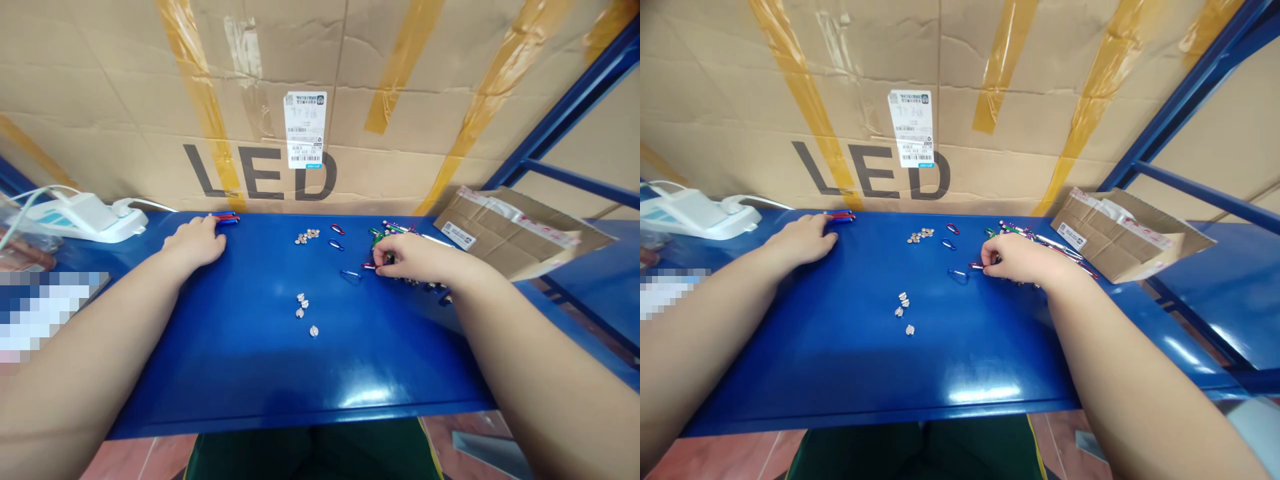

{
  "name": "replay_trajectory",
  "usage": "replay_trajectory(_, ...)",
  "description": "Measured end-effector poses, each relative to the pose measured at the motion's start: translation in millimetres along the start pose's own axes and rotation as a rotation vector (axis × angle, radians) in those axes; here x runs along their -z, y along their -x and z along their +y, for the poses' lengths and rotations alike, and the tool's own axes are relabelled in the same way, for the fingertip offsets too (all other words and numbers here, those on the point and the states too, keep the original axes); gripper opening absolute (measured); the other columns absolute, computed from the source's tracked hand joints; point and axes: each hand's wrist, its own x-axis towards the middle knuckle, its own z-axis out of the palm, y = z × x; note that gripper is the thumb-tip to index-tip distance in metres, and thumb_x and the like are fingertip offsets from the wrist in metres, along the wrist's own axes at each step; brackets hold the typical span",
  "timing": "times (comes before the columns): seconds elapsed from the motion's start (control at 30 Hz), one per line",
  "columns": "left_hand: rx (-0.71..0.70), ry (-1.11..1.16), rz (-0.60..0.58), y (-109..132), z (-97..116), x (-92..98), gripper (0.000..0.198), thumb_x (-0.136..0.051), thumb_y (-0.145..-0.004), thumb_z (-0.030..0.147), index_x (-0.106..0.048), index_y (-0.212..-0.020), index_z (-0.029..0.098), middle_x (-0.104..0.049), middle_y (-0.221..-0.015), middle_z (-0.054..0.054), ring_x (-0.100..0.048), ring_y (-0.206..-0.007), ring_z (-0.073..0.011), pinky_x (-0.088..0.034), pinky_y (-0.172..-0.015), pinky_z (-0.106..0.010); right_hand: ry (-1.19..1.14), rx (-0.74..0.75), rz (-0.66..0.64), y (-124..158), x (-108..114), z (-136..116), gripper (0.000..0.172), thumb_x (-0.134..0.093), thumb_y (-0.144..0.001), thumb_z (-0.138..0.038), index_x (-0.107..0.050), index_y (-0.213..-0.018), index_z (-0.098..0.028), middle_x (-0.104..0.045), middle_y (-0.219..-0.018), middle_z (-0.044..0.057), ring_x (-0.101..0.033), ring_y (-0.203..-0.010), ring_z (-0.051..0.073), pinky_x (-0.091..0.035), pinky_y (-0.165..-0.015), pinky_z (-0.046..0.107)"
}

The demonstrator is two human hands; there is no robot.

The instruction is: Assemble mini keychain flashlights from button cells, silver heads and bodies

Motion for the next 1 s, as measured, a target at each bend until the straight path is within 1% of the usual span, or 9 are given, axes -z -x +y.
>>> replay_trajectory(0.07, -0.027, -0.078, -0.017, 3, 7, 6.2, 0.038, -0.066, -0.076, 0.047, -0.073, -0.105, 0.022, -0.071, -0.112, -0.022, -0.065, -0.113, -0.0473, -0.048, -0.086, -0.062, -0.040, 0.003, 0.013, 0, 0, 1, 0.003, -0.065, -0.083, -0.023, -0.069, -0.082, -0.023, -0.073, -0.079, 0.000, -0.063, -0.070, 0.017, -0.043, -0.063, 0.028)
replay_trajectory(0.17, -0.089, -0.118, -0.066, 8, 21, 16.2, 0.020, -0.064, -0.078, 0.041, -0.071, -0.086, 0.024, -0.071, -0.105, -0.019, -0.068, -0.105, -0.0437, -0.051, -0.085, -0.060, -0.090, 0.000, 0.052, 1, 1, -1, 0.002, -0.066, -0.084, -0.024, -0.067, -0.084, -0.022, -0.074, -0.084, 0.001, -0.064, -0.072, 0.017, -0.044, -0.063, 0.028)
replay_trajectory(0.23, -0.120, -0.109, -0.098, 12, 30, 20.8, 0.016, -0.062, -0.080, 0.038, -0.069, -0.086, 0.024, -0.072, -0.104, -0.017, -0.068, -0.102, -0.0416, -0.052, -0.087, -0.058, -0.124, -0.007, 0.072, 2, 1, -6, 0.003, -0.066, -0.084, -0.024, -0.065, -0.086, -0.022, -0.074, -0.087, 0.002, -0.065, -0.074, 0.017, -0.045, -0.064, 0.028)
replay_trajectory(0.47, -0.344, 0.035, -0.199, 20, 53, 24.2, 0.033, -0.055, -0.085, 0.029, -0.065, -0.114, 0.018, -0.074, -0.116, -0.014, -0.069, -0.108, -0.0325, -0.053, -0.099, -0.046, -0.182, -0.061, 0.077, 3, 2, -25, 0.010, -0.067, -0.084, -0.022, -0.065, -0.094, -0.021, -0.073, -0.082, 0.002, -0.065, -0.069, 0.017, -0.047, -0.062, 0.027)
replay_trajectory(0.67, -0.544, 0.199, -0.323, 39, 79, 26.9, 0.045, -0.053, -0.092, 0.037, -0.066, -0.132, 0.020, -0.068, -0.114, -0.011, -0.066, -0.106, -0.0293, -0.053, -0.100, -0.047, -0.101, -0.032, 0.114, 0, -2, -22, 0.004, -0.066, -0.084, -0.023, -0.065, -0.086, -0.021, -0.065, -0.071, -0.001, -0.059, -0.065, 0.016, -0.042, -0.061, 0.027)
replay_trajectory(0.77, -0.460, 0.531, -0.421, 55, 99, 30.1, 0.036, -0.063, -0.090, 0.038, -0.067, -0.123, 0.023, -0.065, -0.113, -0.008, -0.067, -0.105, -0.0272, -0.055, -0.099, -0.048, -0.082, 0.026, 0.161, -2, -6, -21, 0.006, -0.065, -0.087, -0.026, -0.066, -0.085, -0.021, -0.063, -0.070, -0.001, -0.057, -0.064, 0.017, -0.040, -0.061, 0.028)
replay_trajectory(0.83, -0.268, 0.924, -0.566, 65, 114, 33.0, 0.031, -0.070, -0.088, 0.037, -0.061, -0.115, 0.023, -0.066, -0.100, -0.004, -0.071, -0.095, -0.0237, -0.060, -0.090, -0.045, -0.107, 0.126, 0.217, -4, -11, -22, 0.007, -0.064, -0.089, -0.026, -0.067, -0.090, -0.020, -0.065, -0.073, 0.000, -0.059, -0.067, 0.017, -0.042, -0.064, 0.029)
replay_trajectory(0.87, -0.189, 1.096, -0.593, 70, 121, 34.7, 0.030, -0.074, -0.086, 0.034, -0.059, -0.109, 0.023, -0.065, -0.099, -0.002, -0.072, -0.097, -0.0226, -0.061, -0.090, -0.043, -0.128, 0.200, 0.246, -5, -15, -25, 0.007, -0.065, -0.090, -0.025, -0.068, -0.094, -0.020, -0.067, -0.077, 0.001, -0.061, -0.070, 0.017, -0.044, -0.067, 0.029)
replay_trajectory(1.0, -0.094, 1.394, -0.590, 82, 139, 41.6, 0.034, -0.086, -0.079, 0.023, -0.055, -0.094, 0.020, -0.064, -0.098, 0.002, -0.071, -0.097, -0.0173, -0.063, -0.093, -0.039, -0.208, 0.560, 0.278, -7, -30, -45, 0.014, -0.064, -0.095, -0.021, -0.073, -0.106, -0.019, -0.073, -0.099, 0.006, -0.067, -0.090, 0.020, -0.050, -0.086, 0.033)
